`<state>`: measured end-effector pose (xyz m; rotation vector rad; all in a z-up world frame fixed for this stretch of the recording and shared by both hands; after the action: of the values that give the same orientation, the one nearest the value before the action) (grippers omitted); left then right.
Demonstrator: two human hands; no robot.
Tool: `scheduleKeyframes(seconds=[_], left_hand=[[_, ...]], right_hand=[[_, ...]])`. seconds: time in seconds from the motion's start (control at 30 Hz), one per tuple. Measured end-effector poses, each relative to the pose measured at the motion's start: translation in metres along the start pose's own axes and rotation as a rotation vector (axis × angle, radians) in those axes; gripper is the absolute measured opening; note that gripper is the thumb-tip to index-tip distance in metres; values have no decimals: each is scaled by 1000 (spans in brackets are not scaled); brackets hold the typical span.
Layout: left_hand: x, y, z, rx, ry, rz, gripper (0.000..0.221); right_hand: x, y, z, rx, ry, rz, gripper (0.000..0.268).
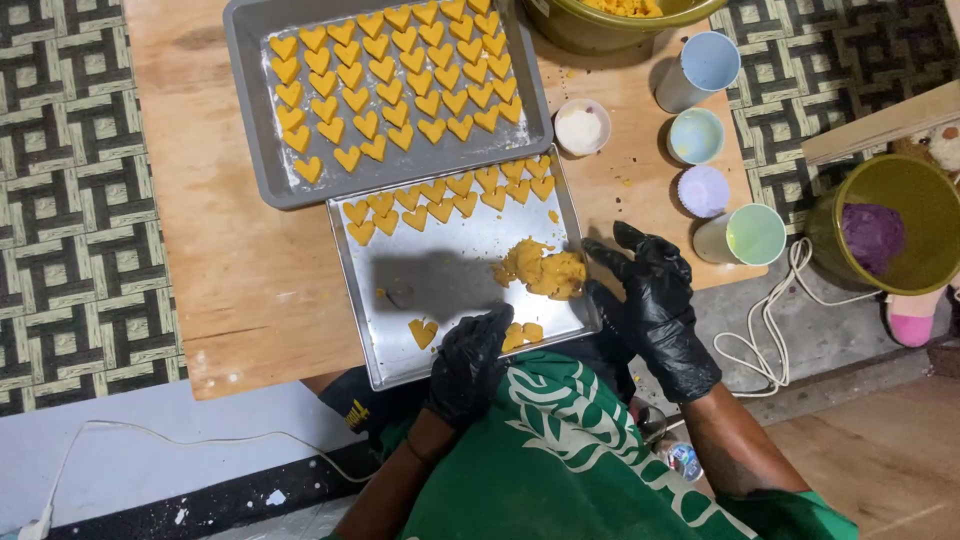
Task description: Shaping small pieces of yellow dough into heart shapes and arranging them on a baking tray.
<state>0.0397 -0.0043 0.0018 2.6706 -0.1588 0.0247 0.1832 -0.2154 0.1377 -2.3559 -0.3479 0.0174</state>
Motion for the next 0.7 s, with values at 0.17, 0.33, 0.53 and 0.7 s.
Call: scheduleKeyframes(seconds=[0.17, 0.33, 0.53, 0.7], left_hand=[[4, 1, -7, -51, -8, -8, 66], [10, 9, -26, -35, -125, -30, 72], [9, 4, -19, -189, -214, -106, 69], [3, -2, -4, -106, -183, -53, 69]], right_hand=[[7, 47, -4, -4, 72, 128, 71], [24, 74, -4, -65, 92, 183, 77], [33, 39, 10, 17, 61, 86, 62], [64, 20, 26, -111, -31, 104, 58]])
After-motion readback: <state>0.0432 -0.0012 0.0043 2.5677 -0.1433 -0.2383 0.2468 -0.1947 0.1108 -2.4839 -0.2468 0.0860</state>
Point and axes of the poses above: each hand's wrist, its own x-axis towards the middle knuckle, its own z-axis out of the palm, y = z × x, the point moved 4 cm from there along x, towards the middle knuckle, and after that the axes turned 15 degrees about x, right-handed, at the moved point
